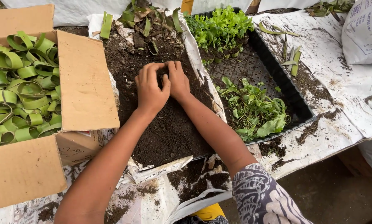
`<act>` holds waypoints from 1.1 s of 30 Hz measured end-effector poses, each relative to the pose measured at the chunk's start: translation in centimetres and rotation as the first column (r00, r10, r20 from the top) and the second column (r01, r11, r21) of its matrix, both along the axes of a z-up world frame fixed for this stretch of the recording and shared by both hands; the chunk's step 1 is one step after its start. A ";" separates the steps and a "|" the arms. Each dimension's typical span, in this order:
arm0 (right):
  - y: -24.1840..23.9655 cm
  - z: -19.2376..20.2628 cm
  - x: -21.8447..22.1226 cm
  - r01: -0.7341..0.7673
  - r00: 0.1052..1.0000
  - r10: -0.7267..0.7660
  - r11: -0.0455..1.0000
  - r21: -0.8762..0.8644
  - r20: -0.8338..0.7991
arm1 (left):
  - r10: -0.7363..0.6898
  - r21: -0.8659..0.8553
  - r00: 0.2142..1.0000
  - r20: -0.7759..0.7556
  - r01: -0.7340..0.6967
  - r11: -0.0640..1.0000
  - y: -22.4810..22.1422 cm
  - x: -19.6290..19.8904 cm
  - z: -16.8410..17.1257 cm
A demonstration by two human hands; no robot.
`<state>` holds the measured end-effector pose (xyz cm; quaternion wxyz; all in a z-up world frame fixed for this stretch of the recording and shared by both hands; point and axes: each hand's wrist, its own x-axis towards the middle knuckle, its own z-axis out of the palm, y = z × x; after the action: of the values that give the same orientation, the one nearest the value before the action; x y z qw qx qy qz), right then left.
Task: A person is wrapping small seedlings into green leaf-like rings filled with soil on a nursery workbench.
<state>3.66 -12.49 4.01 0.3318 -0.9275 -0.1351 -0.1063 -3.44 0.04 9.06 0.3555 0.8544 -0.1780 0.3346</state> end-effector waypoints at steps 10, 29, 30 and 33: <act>-0.5 -1.7 1.1 0.012 0.999 -0.011 1.000 0.029 -0.031 | -0.198 0.499 0.818 -0.540 0.500 0.708 -22.2 8.5 -5.3; -0.5 -4.7 3.0 -0.041 0.998 0.041 0.999 -0.007 0.038 | -0.417 -0.434 0.776 -0.473 0.206 0.877 -14.7 4.6 -1.2; -0.6 -5.6 4.0 -0.052 0.996 0.050 0.998 0.021 0.071 | -0.392 -0.515 0.822 -0.412 0.145 0.845 -13.7 5.0 -0.8; -0.9 -4.0 3.4 -0.075 0.995 0.076 0.997 -0.010 0.060 | -0.278 -0.662 0.902 -0.330 -0.011 0.749 -9.1 5.2 1.1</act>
<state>7.10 -13.36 -0.02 0.3279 -0.9194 -0.1804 -0.1209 1.76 -9.04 10.13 0.6818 0.7125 -0.0345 0.1624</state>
